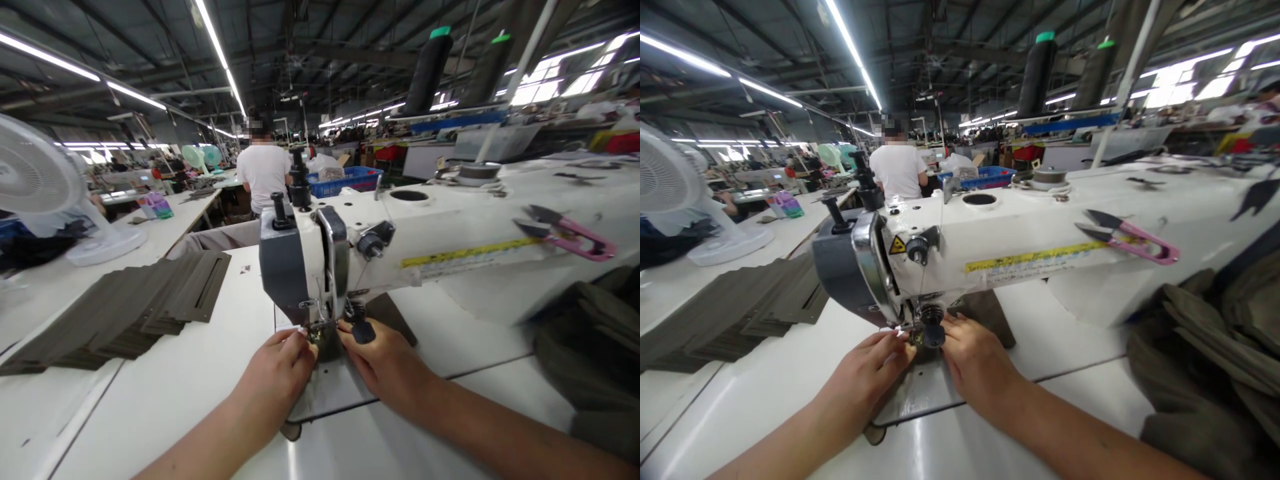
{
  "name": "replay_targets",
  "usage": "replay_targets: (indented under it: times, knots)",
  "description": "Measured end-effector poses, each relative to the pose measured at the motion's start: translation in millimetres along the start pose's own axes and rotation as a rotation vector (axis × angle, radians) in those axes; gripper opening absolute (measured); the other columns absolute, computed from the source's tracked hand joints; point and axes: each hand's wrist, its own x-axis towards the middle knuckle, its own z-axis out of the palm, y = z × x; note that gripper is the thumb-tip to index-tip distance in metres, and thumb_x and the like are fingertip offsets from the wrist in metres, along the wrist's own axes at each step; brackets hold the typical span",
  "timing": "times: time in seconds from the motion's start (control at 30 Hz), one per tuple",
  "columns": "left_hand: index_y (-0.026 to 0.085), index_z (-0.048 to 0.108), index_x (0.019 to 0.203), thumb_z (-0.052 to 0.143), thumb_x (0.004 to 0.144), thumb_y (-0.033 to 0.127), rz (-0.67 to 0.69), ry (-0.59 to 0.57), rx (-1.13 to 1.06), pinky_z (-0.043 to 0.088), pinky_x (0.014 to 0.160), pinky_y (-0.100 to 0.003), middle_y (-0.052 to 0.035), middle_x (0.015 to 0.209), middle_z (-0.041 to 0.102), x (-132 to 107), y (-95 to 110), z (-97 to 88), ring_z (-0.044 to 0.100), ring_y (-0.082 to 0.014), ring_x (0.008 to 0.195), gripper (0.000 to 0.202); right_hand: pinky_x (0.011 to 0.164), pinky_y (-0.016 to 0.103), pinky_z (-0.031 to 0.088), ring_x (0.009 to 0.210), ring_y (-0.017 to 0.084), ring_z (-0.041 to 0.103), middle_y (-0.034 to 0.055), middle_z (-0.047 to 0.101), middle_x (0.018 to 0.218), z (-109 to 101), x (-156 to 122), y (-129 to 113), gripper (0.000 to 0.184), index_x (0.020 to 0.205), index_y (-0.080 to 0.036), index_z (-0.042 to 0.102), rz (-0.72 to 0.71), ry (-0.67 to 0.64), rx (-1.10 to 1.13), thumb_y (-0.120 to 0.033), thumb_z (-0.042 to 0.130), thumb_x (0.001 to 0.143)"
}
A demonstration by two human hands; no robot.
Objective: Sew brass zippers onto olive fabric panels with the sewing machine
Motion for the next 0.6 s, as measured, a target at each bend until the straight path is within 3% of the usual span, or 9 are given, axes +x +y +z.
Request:
replay_targets:
  times: [0.23, 0.6]
  knots:
    - [0.011, 0.059, 0.084, 0.037, 0.088, 0.011, -0.081, -0.102, -0.054, 0.053, 0.066, -0.033, -0.0083, 0.076, 0.057, 1.4, 0.7, -1.7, 0.055, -0.019, 0.07, 0.022, 0.081, 0.032, 0.048, 0.083, 0.02, 0.061, 0.0079, 0.066, 0.085, 1.5, 2.9, 2.0, 0.027, 0.08, -0.018, 0.062, -0.024, 0.005, -0.039, -0.009, 0.037, 0.08]
    - [0.012, 0.057, 0.08, 0.045, 0.084, 0.009, -0.085, -0.058, -0.08, 0.053, 0.067, -0.031, -0.007, 0.076, 0.056, -1.9, -0.7, 1.3, 0.055, -0.0183, 0.069, 0.012, 0.078, 0.03, 0.047, 0.083, 0.02, 0.061, 0.0067, 0.064, 0.074, 6.5, 1.9, 6.0, 0.026, 0.073, -0.018, 0.06, -0.013, 0.005, -0.016, -0.009, 0.036, 0.08]
